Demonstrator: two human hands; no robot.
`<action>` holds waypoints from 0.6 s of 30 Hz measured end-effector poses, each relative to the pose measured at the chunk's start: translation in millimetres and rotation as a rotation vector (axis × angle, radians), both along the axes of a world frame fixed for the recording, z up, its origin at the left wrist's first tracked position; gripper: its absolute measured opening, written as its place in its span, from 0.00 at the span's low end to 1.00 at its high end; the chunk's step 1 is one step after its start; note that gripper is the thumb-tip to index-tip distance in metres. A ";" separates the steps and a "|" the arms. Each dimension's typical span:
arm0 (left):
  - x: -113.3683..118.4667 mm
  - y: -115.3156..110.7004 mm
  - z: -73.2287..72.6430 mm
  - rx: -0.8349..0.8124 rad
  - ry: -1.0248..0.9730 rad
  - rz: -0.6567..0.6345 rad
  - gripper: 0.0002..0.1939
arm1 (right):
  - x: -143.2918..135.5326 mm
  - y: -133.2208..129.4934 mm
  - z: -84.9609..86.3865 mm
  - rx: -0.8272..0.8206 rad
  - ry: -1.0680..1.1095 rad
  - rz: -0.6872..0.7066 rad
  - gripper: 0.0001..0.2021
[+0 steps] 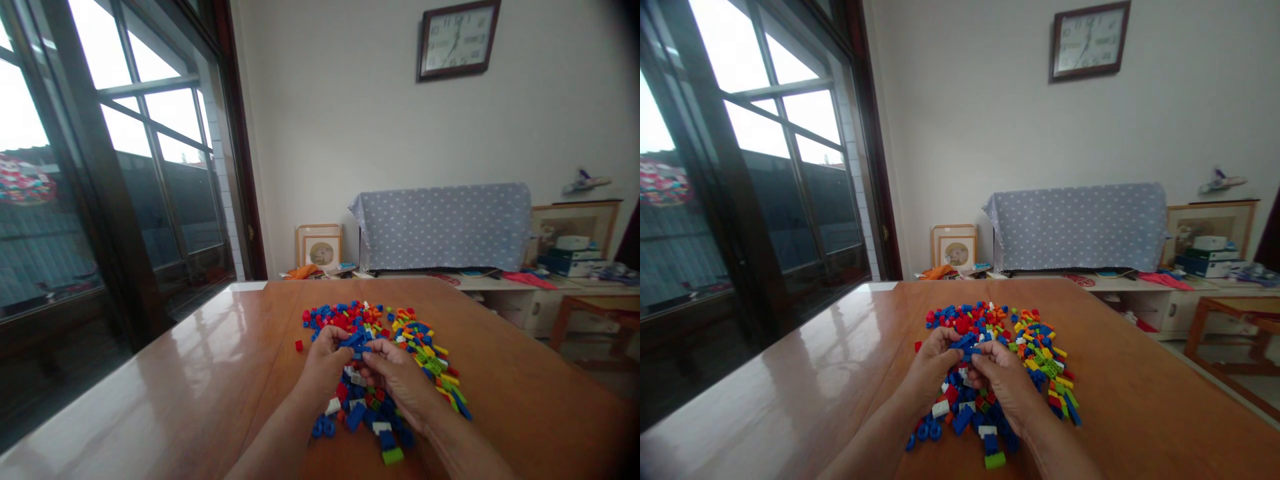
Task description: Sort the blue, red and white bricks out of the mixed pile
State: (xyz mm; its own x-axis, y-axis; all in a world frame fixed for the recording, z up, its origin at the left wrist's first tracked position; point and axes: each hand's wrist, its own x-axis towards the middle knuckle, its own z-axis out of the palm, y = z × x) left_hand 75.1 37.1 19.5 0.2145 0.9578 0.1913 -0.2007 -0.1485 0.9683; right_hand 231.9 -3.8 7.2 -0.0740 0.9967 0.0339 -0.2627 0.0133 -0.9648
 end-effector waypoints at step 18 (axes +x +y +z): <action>-14.9 16.8 -2.8 0.004 0.063 0.151 0.07 | 18.6 11.0 -5.7 0.144 -0.665 -0.402 0.25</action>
State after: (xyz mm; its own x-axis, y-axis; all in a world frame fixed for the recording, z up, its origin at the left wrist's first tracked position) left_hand 60.2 53.9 16.7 0.0797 0.9793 0.1859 -0.1151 -0.1762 0.9776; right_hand 250.6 7.3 1.5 0.2407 0.9406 0.2393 0.4205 0.1212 -0.8992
